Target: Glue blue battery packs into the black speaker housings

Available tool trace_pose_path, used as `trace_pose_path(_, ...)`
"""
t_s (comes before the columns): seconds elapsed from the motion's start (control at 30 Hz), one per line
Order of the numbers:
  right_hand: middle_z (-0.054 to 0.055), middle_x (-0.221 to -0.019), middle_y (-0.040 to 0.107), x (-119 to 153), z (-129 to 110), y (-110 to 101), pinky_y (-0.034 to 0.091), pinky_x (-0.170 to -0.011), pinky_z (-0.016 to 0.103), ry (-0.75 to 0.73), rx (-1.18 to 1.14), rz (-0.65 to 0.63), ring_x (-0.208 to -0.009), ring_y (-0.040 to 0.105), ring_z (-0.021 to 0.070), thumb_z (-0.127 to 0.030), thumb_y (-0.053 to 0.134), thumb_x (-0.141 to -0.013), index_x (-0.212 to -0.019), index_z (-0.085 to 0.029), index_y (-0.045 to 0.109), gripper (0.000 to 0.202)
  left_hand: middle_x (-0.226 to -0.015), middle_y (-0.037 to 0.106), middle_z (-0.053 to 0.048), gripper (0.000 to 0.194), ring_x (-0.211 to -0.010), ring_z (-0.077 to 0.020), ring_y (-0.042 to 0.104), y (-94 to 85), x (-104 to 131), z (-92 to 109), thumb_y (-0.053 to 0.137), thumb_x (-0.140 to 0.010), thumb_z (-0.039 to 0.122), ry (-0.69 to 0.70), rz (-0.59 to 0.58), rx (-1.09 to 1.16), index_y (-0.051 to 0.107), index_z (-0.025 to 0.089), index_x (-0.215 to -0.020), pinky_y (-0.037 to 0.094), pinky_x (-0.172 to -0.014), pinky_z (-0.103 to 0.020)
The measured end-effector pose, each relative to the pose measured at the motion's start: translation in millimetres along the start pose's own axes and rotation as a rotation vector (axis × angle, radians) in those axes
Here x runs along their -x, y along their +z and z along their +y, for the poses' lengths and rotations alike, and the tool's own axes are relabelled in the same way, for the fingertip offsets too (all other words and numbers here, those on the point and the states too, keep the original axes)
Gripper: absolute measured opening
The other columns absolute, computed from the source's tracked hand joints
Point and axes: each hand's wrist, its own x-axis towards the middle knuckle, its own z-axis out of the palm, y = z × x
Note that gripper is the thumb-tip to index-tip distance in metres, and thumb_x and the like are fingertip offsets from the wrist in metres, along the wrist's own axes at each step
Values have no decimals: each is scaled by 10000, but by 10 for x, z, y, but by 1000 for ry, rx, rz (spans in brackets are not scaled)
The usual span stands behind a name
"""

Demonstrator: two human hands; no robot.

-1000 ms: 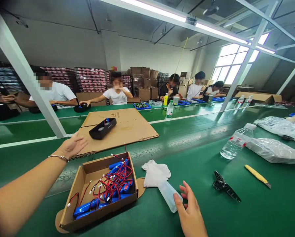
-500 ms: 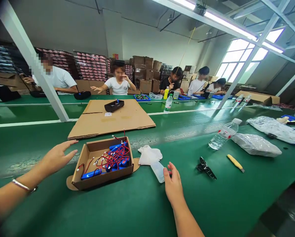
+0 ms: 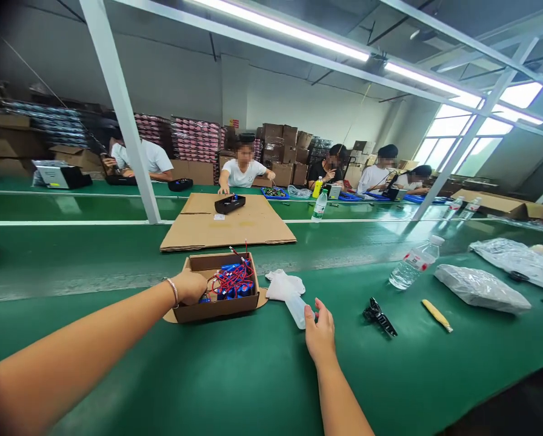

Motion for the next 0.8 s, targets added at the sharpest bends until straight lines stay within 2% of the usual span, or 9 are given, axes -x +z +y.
trace_pose_path(0.1,146,-1242,518,-7,-4,-2,377,-1009,447,-21,9,9,-1043,547,284,-689,336,-749,-1269,-128,501,783,-937,675,-64,265,-919,-204,631,-34,50,0,626,-860,386,-7,-21,36,658,128,-913,476,-895,-443)
trace_pose_path(0.17,168,-1215,529,-11,-3,-8,376,-1000,475,-28,18,14,-1023,555,307,-692,330,-733,-1255,-103,504,806,-953,675,-62,233,-975,-219,617,-58,146,-20,656,-840,350,-24,52,89,661,129,-915,430,-956,-480)
trace_pose_path(0.27,197,-1191,549,-32,-8,-28,400,-968,483,-53,80,-4,-1004,572,335,-697,322,-760,-1250,-104,503,790,-1048,647,-72,243,-1106,-250,551,-78,357,-106,645,-847,322,-109,297,213,644,131,-997,346,-1025,-520)
trace_pose_path(0.37,225,-1198,552,-37,-66,-81,376,-992,491,-106,123,7,-1069,550,375,-688,335,-785,-1272,-122,494,763,-1047,633,-81,247,-1071,-234,564,2,688,-271,516,-924,302,-264,569,389,602,127,-1077,403,-975,-476)
trace_pose_path(0.43,229,-1238,525,6,-154,-125,312,-1048,519,-264,151,140,-1172,485,399,-663,333,-797,-1299,-135,470,740,-986,643,-77,301,-933,-185,617,163,994,-389,361,-975,264,-351,699,530,558,121,-1151,480,-862,-374)
trace_pose_path(0.53,202,-1223,541,202,-390,-109,313,-1059,535,-631,178,306,-1209,463,379,-579,367,-839,-1267,-190,488,591,-854,661,-48,421,-674,-142,627,550,1483,-500,244,-972,290,-407,772,718,539,126,-1224,506,-646,-257)
trace_pose_path(0.6,174,-1174,575,447,-630,28,363,-1025,542,-814,140,219,-1161,505,355,-503,409,-867,-1208,-210,521,463,-815,678,-40,422,-652,-163,619,823,1738,-495,306,-948,355,-417,769,781,601,151,-1169,501,-611,-266)
trace_pose_path(0.67,135,-1183,576,775,-934,283,409,-984,536,-972,58,5,-1135,524,316,-410,430,-898,-1198,-211,523,372,-933,696,-50,356,-784,-182,632,1038,1892,-424,379,-920,338,-401,751,802,642,186,-1105,506,-709,-283)
trace_pose_path(0.8,78,-1342,487,1474,-1572,955,407,-1036,425,-1164,32,-588,-1236,445,237,-239,488,-887,-1347,-228,449,462,-1028,675,-53,272,-918,-208,593,1227,1966,-204,508,-829,199,-331,685,752,623,202,-1076,463,-828,-325)
